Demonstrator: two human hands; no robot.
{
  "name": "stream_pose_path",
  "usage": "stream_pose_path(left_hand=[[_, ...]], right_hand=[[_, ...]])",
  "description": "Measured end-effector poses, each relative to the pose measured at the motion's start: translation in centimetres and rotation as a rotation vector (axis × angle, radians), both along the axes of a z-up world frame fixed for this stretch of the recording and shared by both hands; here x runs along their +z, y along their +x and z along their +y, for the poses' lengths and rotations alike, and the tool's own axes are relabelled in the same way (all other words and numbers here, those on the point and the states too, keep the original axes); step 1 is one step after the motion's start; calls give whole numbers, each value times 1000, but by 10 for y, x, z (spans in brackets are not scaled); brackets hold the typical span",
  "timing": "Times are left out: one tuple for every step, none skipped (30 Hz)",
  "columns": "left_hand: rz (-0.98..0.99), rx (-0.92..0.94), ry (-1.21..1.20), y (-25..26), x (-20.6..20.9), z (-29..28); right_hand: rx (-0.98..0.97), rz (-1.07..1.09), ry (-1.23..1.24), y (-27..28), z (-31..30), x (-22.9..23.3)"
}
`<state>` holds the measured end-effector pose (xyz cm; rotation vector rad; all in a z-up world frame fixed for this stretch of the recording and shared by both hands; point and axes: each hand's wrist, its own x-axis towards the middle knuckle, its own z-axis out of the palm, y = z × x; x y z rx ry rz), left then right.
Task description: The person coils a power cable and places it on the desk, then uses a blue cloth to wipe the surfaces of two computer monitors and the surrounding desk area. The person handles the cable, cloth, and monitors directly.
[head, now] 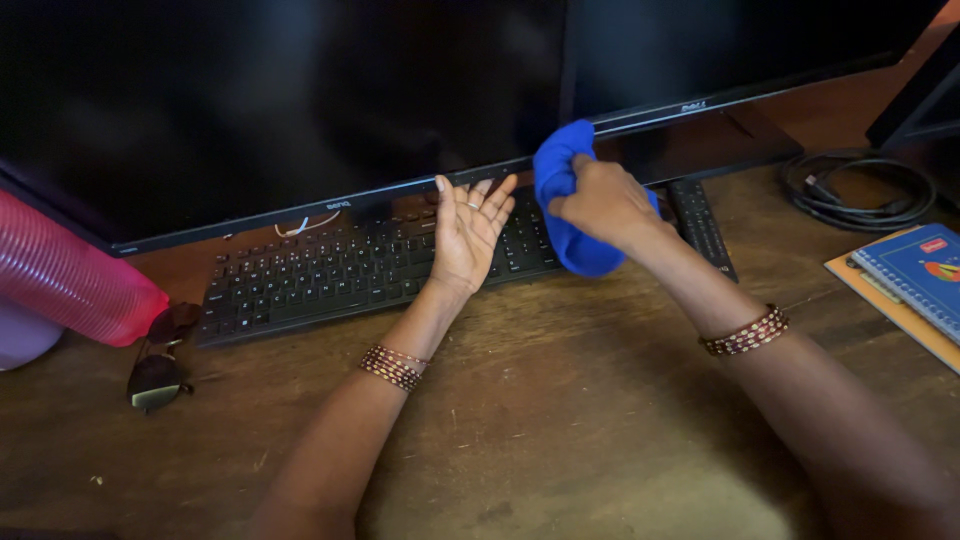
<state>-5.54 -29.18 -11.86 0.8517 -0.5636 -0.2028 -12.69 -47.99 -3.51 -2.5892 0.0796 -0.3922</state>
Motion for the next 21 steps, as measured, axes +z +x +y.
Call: stream_pose_path(left_hand=[[-11,-1,3,-1,0,0],[-23,-1,6,-1,0,0],[-14,3,5,-1,0,1],[-5,8,4,-1,0,0],[3,13,4,0,-1,1],[5,8,-6,1,-1,0],[6,2,-16,2,-2,0],[8,-3,-27,3,-3,0],[21,-1,-35,5,-5,-1],[33,0,-44,6,-7,-1],[43,1,-55,8,-8,-1],[58,2,-63,9,-10,-2],[67,2,-73,11,-11,-3],[76,2,-82,13,-11,-3],[40,-8,-80,14,-10,-3],[5,-18,-78,13,-10,-3],[-26,-28,-76,12,-11,-3],[-13,-24,-79,13,-11,-3],[3,-19,-82,12,-11,-3],[19,-14,-86,12,-11,-3],[17,-15,-83,12,-12,-3]], right_hand=[[-15,46,-2,-1,1,1],[-29,92,-4,-1,3,2],[-32,82,9,-1,3,2],[-36,72,22,-1,4,2],[-38,62,37,-1,3,1],[-38,33,54,0,3,0],[-38,4,72,1,2,-1],[-38,-25,90,3,0,-3],[-17,-102,111,5,-2,-4],[3,-180,132,6,-4,-7],[24,-261,152,8,-6,-8],[72,-392,173,9,-7,-11],[121,-530,192,11,-8,-12],[172,-668,209,12,-9,-13],[147,-652,194,13,-10,-12],[122,-636,179,14,-10,-11],[95,-615,164,12,-11,-12],[88,-616,129,12,-10,-12],[80,-613,93,12,-8,-13],[71,-611,57,11,-7,-14],[76,-595,52,10,-6,-14]])
